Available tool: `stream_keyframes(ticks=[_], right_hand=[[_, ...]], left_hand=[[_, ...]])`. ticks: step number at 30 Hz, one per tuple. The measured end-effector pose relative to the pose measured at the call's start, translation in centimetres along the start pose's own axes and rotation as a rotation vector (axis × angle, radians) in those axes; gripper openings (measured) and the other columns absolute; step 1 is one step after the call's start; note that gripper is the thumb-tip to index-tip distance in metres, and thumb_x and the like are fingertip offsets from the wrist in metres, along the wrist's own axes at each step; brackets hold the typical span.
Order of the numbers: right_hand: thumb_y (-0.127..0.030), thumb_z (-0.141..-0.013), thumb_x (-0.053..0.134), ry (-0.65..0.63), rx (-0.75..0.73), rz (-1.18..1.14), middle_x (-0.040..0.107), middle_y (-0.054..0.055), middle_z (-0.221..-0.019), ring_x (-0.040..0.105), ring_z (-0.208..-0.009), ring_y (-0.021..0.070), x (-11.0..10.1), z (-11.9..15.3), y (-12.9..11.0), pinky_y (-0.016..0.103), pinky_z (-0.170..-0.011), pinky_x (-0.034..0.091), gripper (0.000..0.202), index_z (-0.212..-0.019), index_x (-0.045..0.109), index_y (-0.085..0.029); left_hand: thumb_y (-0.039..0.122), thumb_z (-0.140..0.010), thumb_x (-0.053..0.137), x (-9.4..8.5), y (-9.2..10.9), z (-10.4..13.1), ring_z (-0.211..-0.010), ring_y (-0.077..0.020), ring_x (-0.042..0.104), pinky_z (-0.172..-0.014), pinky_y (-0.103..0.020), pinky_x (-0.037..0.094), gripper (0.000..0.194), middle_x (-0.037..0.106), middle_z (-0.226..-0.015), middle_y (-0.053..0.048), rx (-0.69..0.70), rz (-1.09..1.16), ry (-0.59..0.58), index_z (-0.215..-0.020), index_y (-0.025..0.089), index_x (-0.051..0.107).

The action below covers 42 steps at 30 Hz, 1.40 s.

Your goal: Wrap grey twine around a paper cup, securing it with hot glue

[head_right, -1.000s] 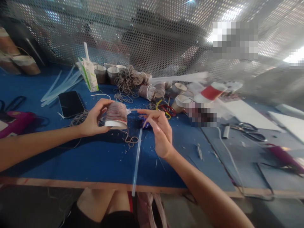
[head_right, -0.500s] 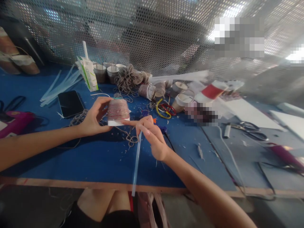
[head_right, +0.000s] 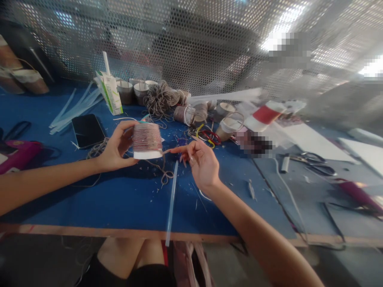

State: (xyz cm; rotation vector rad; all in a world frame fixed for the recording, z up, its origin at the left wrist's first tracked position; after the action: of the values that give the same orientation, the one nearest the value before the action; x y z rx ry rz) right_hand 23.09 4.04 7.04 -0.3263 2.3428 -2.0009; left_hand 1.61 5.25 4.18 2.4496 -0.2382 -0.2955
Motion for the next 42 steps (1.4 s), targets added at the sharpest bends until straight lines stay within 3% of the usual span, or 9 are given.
stream_keyframes(ticks=[4,9,11,14,17,25,36,39,42], right_hand=[[-0.046,-0.085,0.057,0.022,-0.178,-0.058,0.073,0.007,-0.074,0.055,-0.054,0.0137,-0.1,0.5,-1.5,0.025,-0.045,0.04,0.034,-0.062,0.051,-0.022],[-0.049,-0.089,0.061,-0.352,-0.12,-0.038,0.076,0.01,-0.099,0.054,-0.049,0.0113,3.3,2.3,-1.2,0.025,-0.037,0.042,0.034,-0.072,0.055,-0.02],[-0.053,-0.09,0.06,-0.482,-0.051,-0.011,0.075,0.008,-0.091,0.055,-0.049,0.0108,4.4,3.0,-0.4,0.024,-0.04,0.045,0.035,-0.077,0.056,-0.02],[-0.057,-0.09,0.058,-0.554,0.017,0.012,0.066,0.002,-0.066,0.055,-0.048,0.0123,4.9,3.4,0.6,0.025,-0.044,0.05,0.037,-0.08,0.056,-0.022],[-0.057,-0.09,0.059,-0.525,0.036,0.03,0.058,-0.002,-0.055,0.052,-0.043,0.013,4.6,3.2,0.9,0.027,-0.045,0.052,0.034,-0.079,0.056,-0.024],[-0.055,-0.09,0.058,-0.441,-0.016,-0.068,0.069,0.002,-0.069,0.052,-0.035,0.0093,3.8,2.7,0.3,0.027,-0.04,0.053,0.039,-0.072,0.056,-0.021],[-0.061,-0.087,0.057,-0.279,0.015,-0.111,0.048,-0.006,-0.038,0.042,-0.023,0.0113,3.0,1.9,0.1,0.028,-0.034,0.049,0.047,-0.06,0.053,-0.023],[-0.057,-0.09,0.055,-0.267,0.013,-0.125,0.057,-0.003,-0.045,0.042,-0.024,0.0096,2.8,1.8,0.2,0.027,-0.034,0.048,0.046,-0.059,0.052,-0.022],[-0.054,-0.088,0.055,-0.178,0.023,-0.138,0.074,0.003,-0.071,0.04,-0.024,0.007,2.1,1.5,0.3,0.027,-0.029,0.044,0.045,-0.057,0.05,-0.022]], left_hand=[[0.034,-0.072,0.081,0.0,0.1,0.0,-0.135,-0.0275,0.051,-0.116,-0.046,0.045,0.077,0.045,-0.139,-0.012,-0.006,-0.027,0.0,-0.138,0.028,0.042],[0.03,-0.07,0.083,-0.3,0.3,-0.1,-0.133,-0.0293,0.052,-0.114,-0.048,0.047,0.076,0.047,-0.136,-0.012,-0.051,-0.125,0.039,-0.135,0.026,0.045],[0.03,-0.069,0.083,-0.3,0.2,-0.1,-0.134,-0.0298,0.051,-0.114,-0.048,0.047,0.077,0.046,-0.137,-0.012,-0.055,-0.125,0.054,-0.135,0.026,0.044],[0.035,-0.069,0.084,-0.3,-0.1,0.0,-0.133,-0.0296,0.051,-0.113,-0.048,0.048,0.078,0.045,-0.136,-0.012,-0.049,-0.097,0.06,-0.135,0.026,0.043],[0.038,-0.069,0.084,-0.4,-0.6,0.2,-0.13,-0.0279,0.052,-0.11,-0.046,0.051,0.079,0.045,-0.134,-0.011,-0.053,-0.086,0.074,-0.135,0.027,0.042],[0.037,-0.067,0.085,-0.6,-0.6,0.2,-0.131,-0.0271,0.05,-0.106,-0.042,0.053,0.08,0.041,-0.135,-0.01,-0.067,-0.069,0.116,-0.133,0.029,0.041],[0.039,-0.067,0.085,-0.5,-0.6,0.2,-0.13,-0.0257,0.049,-0.103,-0.039,0.054,0.081,0.042,-0.133,-0.008,-0.046,-0.036,0.113,-0.133,0.03,0.04],[0.04,-0.068,0.084,-0.5,-0.5,0.2,-0.13,-0.0246,0.049,-0.102,-0.038,0.054,0.08,0.043,-0.133,-0.008,-0.028,-0.018,0.099,-0.134,0.03,0.039],[0.039,-0.069,0.084,-0.5,-0.5,0.1,-0.129,-0.0241,0.05,-0.101,-0.037,0.054,0.079,0.043,-0.132,-0.008,-0.012,-0.017,0.091,-0.134,0.031,0.039]])
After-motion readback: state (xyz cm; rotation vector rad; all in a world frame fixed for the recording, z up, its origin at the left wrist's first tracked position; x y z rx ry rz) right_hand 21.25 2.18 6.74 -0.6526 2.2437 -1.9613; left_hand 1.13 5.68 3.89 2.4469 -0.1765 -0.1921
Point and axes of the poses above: each hand's wrist, its own z-axis away from the middle knuckle, its own x-axis out of the palm, y = z × x, the point moved 7 cm from there along -z, towards the middle knuckle
